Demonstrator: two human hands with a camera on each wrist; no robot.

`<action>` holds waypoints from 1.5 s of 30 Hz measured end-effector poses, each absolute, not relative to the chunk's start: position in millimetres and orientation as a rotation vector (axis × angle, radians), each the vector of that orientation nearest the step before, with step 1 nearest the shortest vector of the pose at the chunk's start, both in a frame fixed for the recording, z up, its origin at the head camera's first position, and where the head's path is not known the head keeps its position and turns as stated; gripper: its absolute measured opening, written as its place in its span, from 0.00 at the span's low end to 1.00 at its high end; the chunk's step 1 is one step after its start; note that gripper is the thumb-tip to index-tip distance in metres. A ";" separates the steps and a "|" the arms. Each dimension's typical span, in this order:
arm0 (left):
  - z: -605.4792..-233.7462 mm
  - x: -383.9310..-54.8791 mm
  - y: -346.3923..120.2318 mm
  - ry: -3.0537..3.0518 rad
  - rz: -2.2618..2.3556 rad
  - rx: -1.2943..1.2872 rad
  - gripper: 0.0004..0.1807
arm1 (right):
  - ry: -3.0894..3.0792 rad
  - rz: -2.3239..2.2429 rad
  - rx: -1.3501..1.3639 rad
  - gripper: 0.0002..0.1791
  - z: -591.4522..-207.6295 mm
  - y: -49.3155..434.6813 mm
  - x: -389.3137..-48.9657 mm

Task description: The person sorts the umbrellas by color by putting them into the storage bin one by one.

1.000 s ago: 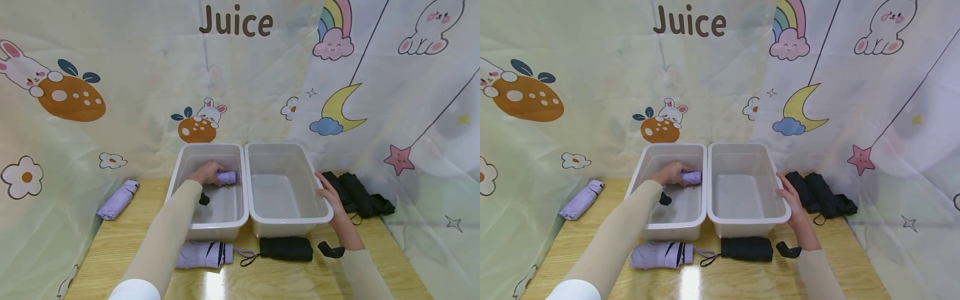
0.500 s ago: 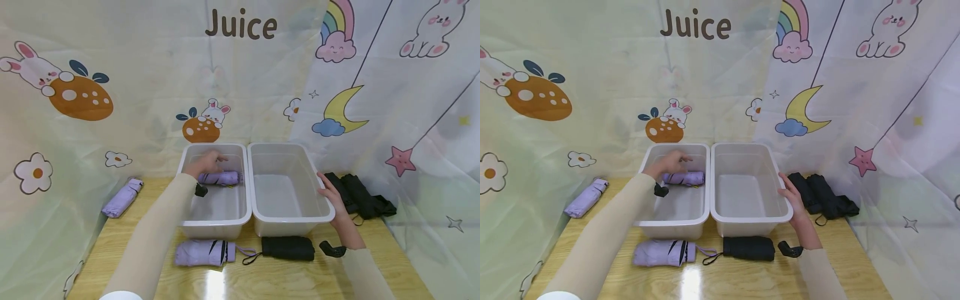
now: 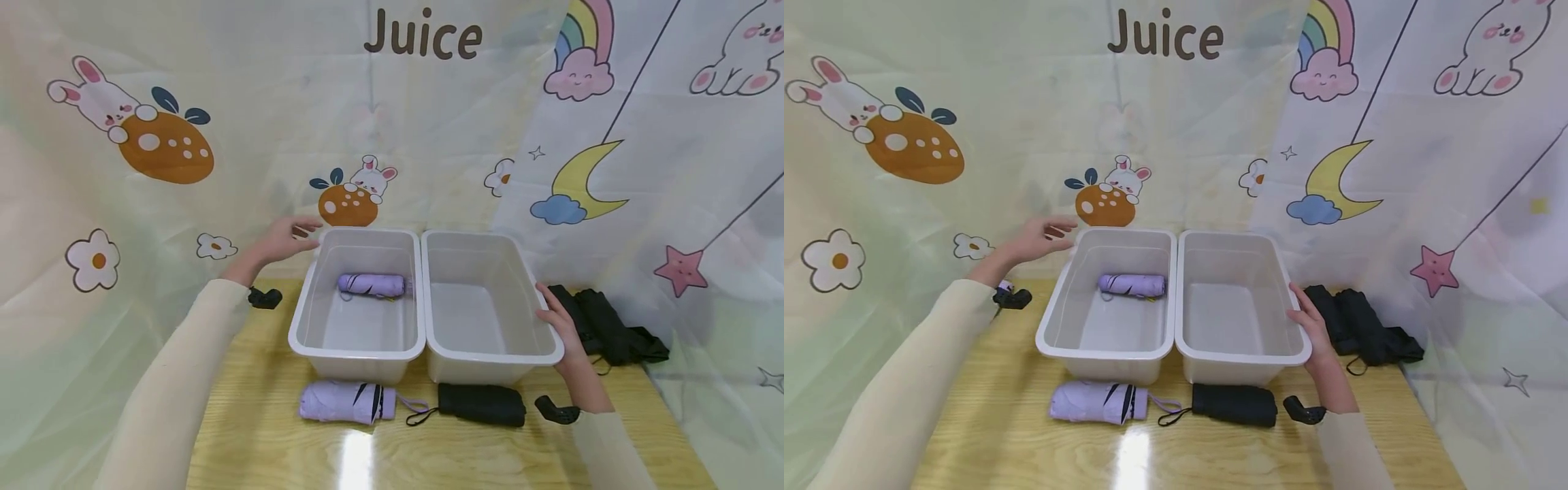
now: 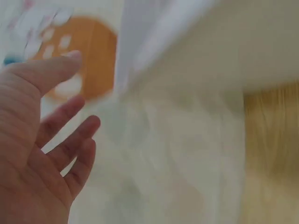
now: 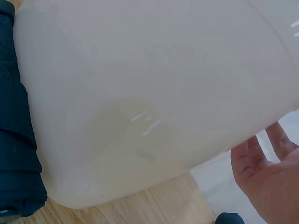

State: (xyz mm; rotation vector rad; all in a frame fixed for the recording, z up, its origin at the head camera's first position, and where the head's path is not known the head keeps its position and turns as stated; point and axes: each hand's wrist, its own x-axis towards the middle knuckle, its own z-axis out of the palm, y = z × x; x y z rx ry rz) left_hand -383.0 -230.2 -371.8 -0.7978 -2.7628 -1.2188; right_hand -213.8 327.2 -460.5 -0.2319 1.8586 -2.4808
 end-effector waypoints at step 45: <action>-543.2 -320.5 -374.1 -3.020 -0.503 0.115 0.42 | 1.761 -2.546 -0.258 0.29 -464.0 324.6 -214.1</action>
